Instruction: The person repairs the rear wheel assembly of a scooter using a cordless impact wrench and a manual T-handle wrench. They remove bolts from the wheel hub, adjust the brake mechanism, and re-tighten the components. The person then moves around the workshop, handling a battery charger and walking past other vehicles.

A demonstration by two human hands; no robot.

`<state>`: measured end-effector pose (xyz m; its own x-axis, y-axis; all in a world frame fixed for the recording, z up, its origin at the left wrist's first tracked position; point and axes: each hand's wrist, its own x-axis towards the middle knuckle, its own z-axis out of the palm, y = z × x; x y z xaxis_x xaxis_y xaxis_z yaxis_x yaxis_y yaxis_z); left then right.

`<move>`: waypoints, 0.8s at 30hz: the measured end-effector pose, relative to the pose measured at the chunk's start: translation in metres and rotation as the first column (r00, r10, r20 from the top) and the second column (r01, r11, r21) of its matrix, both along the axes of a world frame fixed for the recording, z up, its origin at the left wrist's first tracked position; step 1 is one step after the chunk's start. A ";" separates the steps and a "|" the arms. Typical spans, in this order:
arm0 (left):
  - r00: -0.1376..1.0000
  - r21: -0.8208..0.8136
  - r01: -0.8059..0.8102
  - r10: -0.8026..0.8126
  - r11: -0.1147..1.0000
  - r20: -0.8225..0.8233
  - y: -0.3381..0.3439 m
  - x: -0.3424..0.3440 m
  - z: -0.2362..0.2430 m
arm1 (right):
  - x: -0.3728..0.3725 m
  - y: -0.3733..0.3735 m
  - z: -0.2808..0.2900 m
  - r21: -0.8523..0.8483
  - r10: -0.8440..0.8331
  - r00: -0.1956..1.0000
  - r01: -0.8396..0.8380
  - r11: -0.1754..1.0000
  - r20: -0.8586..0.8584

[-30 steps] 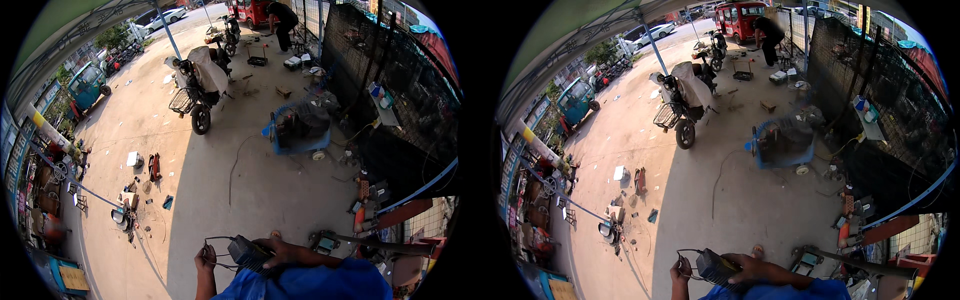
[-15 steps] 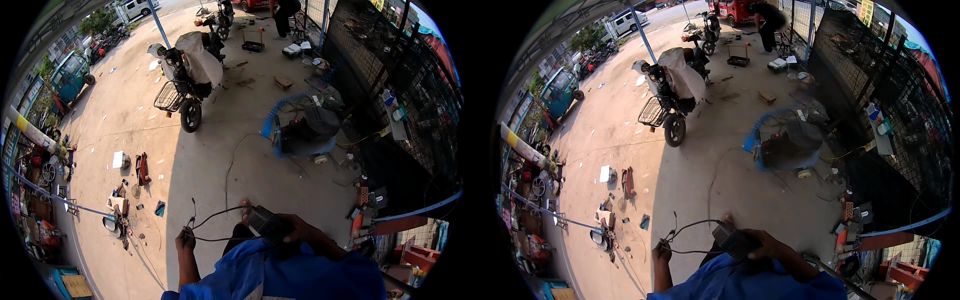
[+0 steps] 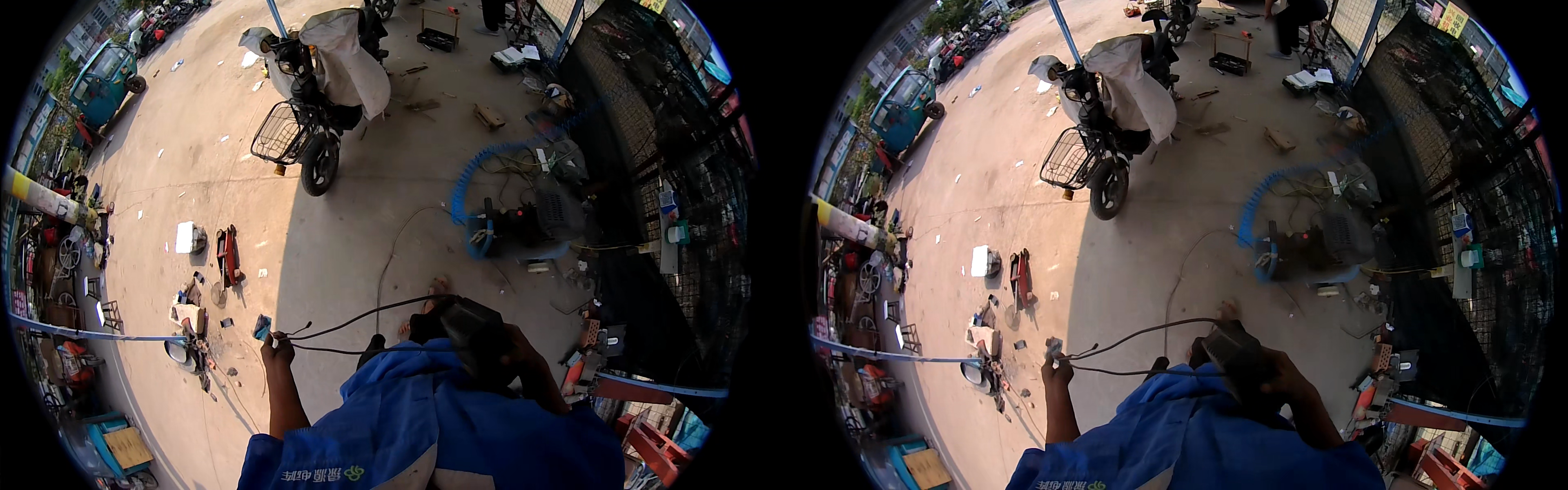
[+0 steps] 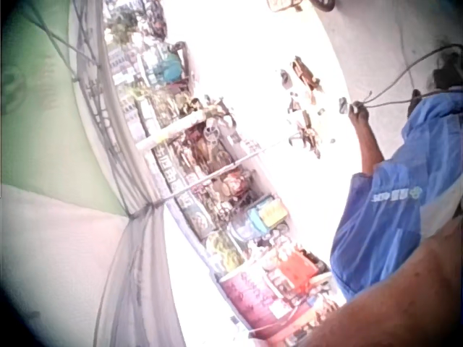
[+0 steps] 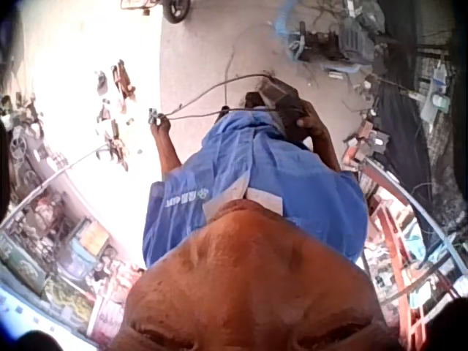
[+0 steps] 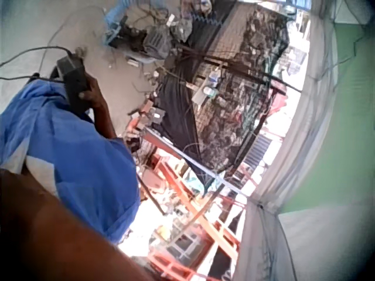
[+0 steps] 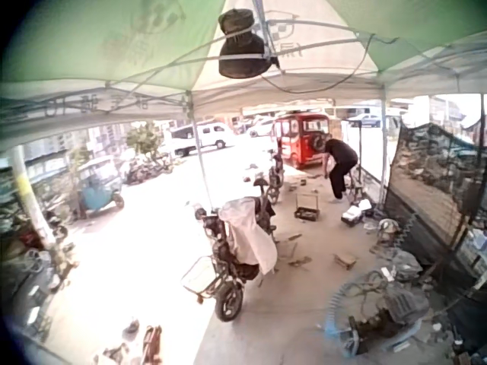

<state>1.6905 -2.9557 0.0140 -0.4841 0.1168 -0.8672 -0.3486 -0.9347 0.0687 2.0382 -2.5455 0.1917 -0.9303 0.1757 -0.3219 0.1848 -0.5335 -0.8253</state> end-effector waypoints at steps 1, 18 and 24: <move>0.994 0.025 -0.063 0.061 0.998 0.089 0.002 -0.012 -0.013 | -0.006 0.010 0.002 -0.007 -0.020 1.000 0.020 1.000 0.021; 0.944 -0.134 0.250 -0.272 0.959 -0.188 0.224 -0.158 0.039 | -0.158 0.280 -0.158 -0.128 -0.511 0.824 0.550 0.826 0.243; 0.668 -0.291 0.546 -0.618 0.785 -0.415 0.385 -0.200 0.086 | -0.243 0.325 -0.079 -0.283 -0.638 0.768 0.626 0.726 0.064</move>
